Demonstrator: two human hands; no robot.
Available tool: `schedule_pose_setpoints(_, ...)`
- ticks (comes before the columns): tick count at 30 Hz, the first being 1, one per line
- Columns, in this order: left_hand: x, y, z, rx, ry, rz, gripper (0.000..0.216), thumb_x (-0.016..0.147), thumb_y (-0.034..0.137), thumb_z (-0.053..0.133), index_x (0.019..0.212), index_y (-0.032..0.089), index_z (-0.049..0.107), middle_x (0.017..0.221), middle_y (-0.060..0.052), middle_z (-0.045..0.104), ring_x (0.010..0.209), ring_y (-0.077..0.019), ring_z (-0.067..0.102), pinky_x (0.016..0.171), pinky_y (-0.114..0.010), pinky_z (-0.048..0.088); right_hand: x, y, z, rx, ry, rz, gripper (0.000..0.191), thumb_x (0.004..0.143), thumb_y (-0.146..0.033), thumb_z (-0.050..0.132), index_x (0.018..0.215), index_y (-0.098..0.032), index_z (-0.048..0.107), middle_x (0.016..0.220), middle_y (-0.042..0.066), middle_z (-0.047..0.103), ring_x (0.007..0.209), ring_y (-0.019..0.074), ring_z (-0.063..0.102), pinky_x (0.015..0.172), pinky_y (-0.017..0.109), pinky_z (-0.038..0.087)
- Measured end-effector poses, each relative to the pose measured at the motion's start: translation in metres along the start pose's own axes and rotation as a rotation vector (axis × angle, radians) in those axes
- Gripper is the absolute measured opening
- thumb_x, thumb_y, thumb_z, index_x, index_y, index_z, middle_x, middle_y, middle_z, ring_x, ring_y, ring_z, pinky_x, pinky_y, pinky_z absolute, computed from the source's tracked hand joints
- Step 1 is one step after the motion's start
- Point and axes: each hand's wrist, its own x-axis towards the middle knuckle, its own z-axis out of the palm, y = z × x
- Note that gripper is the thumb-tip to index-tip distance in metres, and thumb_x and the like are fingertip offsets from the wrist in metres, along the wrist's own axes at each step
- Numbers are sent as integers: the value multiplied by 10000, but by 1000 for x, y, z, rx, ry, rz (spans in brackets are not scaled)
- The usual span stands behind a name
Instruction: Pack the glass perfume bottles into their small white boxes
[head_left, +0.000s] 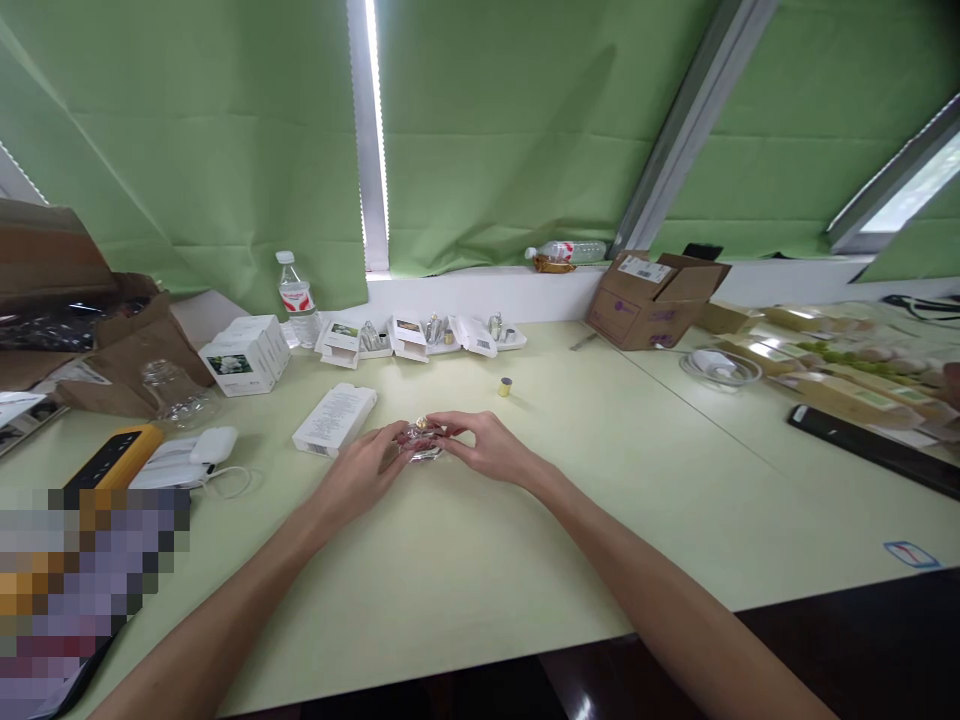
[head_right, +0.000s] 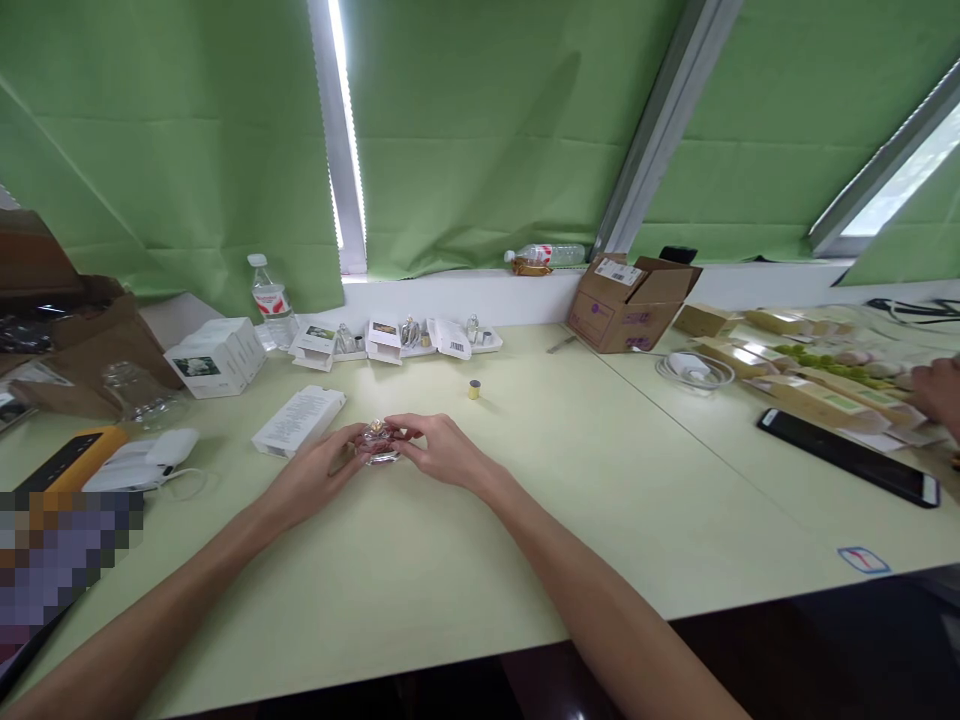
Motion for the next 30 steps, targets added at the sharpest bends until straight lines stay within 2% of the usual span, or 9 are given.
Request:
schedule_pose_setpoints(8,1,2,-2,24,-22,16,332,942,418,398,1200,268,544,1088,-52,666,951,-230,632,788,-337,485,1,-4,3,-35,12,-21,334,940,-327,468,1238,-259,604,1158,25,687,971,205,669,841,350,536)
schedule_pose_setpoints(15,0,6,-4,72,-6,-14,358,934,454,414,1208,253,526,1088,-46,672,980,-241,624,773,-334,474,3,13,-3,-271,138,-19,307,931,-295,470,1166,-205,646,1155,73,688,1037,239,646,876,375,509)
schedule_pose_setpoints(20,0,5,-5,59,-26,-40,388,933,504,392,1207,266,529,1121,-37,664,1004,-239,619,778,-327,467,6,29,-15,-350,310,38,267,886,-258,525,1105,-209,669,1093,57,711,1021,241,644,884,388,505)
schedule_pose_setpoints(24,-1,7,-6,60,-23,-59,397,930,529,383,1198,279,538,1121,-31,663,1005,-239,615,782,-324,461,8,44,-31,-370,488,126,300,895,-236,467,1125,-172,649,1147,92,681,1056,254,621,942,428,477)
schedule_pose_setpoints(26,-1,7,-6,78,-19,-69,402,928,534,381,1199,282,539,1126,-31,662,1011,-243,614,784,-328,457,8,52,-39,-368,565,177,331,906,-230,424,1167,-166,618,1169,98,667,1020,238,635,916,415,501)
schedule_pose_setpoints(28,-1,7,-5,94,-19,-74,410,926,539,380,1204,282,537,1128,-32,661,1016,-245,613,786,-330,454,7,60,-47,-363,605,221,344,913,-230,393,1184,-166,597,1174,95,661,992,221,648,861,381,535)
schedule_pose_setpoints(30,-1,6,-5,100,-21,-76,415,924,544,380,1204,282,538,1127,-31,660,1017,-243,612,787,-327,453,6,67,-52,-366,621,256,351,910,-219,384,1191,-159,586,1185,96,655,1034,215,635,873,369,535)
